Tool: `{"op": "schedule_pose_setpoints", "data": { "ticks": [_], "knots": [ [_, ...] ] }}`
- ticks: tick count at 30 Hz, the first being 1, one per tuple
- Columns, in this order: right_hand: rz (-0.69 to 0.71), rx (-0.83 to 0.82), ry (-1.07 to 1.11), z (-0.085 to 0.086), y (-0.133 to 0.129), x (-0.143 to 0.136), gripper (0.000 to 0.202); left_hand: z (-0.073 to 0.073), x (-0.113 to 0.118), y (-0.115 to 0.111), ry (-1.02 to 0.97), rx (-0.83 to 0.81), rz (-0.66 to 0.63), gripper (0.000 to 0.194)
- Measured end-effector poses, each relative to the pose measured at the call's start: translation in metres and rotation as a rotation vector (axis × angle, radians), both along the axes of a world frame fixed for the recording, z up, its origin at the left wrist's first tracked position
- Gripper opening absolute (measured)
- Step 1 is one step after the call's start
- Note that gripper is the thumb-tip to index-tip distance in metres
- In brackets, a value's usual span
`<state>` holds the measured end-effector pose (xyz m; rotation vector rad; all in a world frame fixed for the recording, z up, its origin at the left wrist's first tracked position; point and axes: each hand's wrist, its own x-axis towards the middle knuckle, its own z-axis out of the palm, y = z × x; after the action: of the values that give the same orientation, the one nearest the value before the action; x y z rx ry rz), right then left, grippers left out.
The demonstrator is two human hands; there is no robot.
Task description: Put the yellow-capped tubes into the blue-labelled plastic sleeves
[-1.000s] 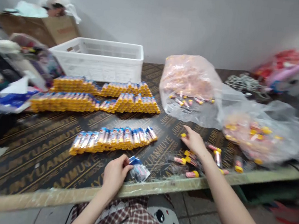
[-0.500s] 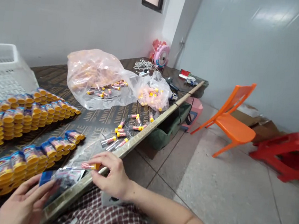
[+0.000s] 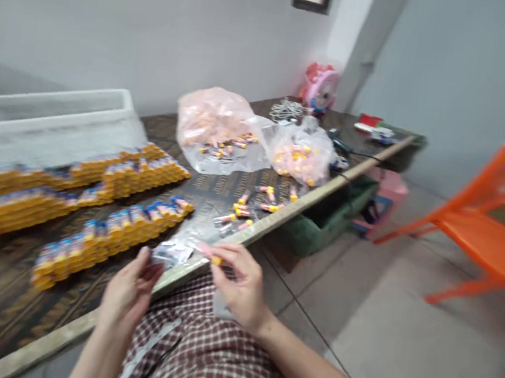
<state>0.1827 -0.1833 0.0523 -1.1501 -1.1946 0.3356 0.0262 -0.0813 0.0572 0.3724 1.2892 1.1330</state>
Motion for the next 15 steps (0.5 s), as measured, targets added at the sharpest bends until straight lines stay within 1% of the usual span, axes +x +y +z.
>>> {"op": "schedule_pose_setpoints", "data": {
  "ticks": [5, 8, 11, 13, 14, 15],
  "knots": [
    [0.074, -0.016, -0.086, -0.008, 0.012, 0.004, 0.036, -0.004, 0.003, 0.006, -0.097, 0.048, 0.027, 0.010],
    [0.074, 0.013, -0.172, -0.003, 0.013, 0.000, 0.043, 0.001, 0.005, 0.002, -0.124, 0.036, 0.011, 0.011],
    [0.062, 0.013, -0.245, -0.002, 0.010, -0.008, 0.051, 0.007, 0.003, -0.005, -0.083, -0.014, -0.032, 0.012],
    [0.087, 0.022, -0.281, -0.009, 0.015, -0.011, 0.059, 0.001, -0.003, -0.002, -0.013, -0.025, -0.043, 0.012],
    [0.094, 0.020, -0.282, -0.016, 0.018, -0.011, 0.066, -0.005, -0.006, 0.002, 0.031, -0.028, -0.087, 0.014],
    [0.106, 0.093, -0.285, -0.022, 0.023, -0.009, 0.073, -0.013, -0.009, 0.008, 0.073, 0.022, -0.169, 0.015]
  ]
}}
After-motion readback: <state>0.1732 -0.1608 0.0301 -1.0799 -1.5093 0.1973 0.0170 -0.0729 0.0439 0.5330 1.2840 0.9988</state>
